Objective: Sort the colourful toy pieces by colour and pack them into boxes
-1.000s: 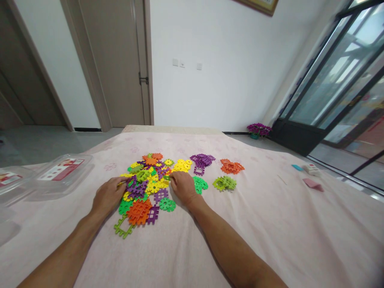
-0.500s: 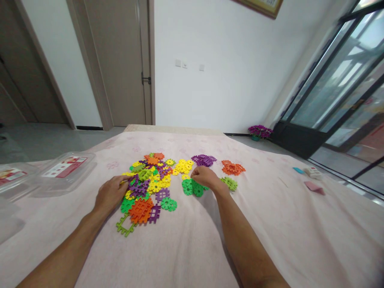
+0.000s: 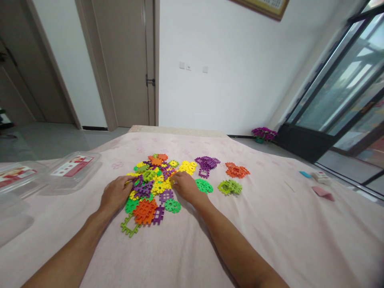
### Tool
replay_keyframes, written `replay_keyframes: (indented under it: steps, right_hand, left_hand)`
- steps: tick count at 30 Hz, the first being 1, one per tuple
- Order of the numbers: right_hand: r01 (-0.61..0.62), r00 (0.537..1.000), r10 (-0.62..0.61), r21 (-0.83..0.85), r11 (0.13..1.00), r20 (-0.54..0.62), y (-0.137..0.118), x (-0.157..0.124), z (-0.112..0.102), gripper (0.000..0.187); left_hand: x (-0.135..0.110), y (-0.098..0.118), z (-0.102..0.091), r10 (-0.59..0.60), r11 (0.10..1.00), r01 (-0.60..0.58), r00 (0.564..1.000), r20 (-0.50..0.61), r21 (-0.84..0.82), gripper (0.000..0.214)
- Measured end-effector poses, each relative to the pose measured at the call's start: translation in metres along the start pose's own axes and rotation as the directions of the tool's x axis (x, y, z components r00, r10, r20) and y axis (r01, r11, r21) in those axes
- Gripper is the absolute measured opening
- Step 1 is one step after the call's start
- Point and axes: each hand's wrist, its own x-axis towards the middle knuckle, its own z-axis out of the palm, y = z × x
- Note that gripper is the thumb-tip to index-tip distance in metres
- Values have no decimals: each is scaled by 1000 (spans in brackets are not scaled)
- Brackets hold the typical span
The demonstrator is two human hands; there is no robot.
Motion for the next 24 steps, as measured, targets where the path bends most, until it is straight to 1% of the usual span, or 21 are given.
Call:
replay_keyframes:
  steps: [6,8,10,12,16,19,22,24]
  right_hand:
    - [122,988,-103,-159,980,118,0,18,-2,23]
    - [154,982,-129,-195,969,138,-1,20,0,24]
    - [167,981,-141,-204,965,132,-2,18,4,24]
    - [151,985,-132,-191,970,110,-3,14,8,24]
    - [69,997,-64,-135,988,48,-4,9,10,26]
    - [25,999,-28,-85,996,-40,-2,10,9,29]
    - [-28,990,20,-53,998,-137,2,15,10,37]
    - [-51,987,41,-59,997,-158,4,19,12,44]
  left_hand:
    - [-1,2,-1,-2,1000,2,1000,-13,-1,45]
    - [-1,3,-2,-1,1000,1,1000,-10,-3,45]
    - [-1,3,-2,-3,1000,3,1000,-8,-4,44]
    - [-1,3,-2,-4,1000,4,1000,-11,-1,44]
    - [-1,2,-1,9,1000,-9,1000,-21,4,43]
    - [-1,2,-1,0,1000,0,1000,-26,4,43]
    - [-1,2,0,0,1000,0,1000,-19,1,44]
    - [-1,2,0,2,1000,-2,1000,-15,0,45]
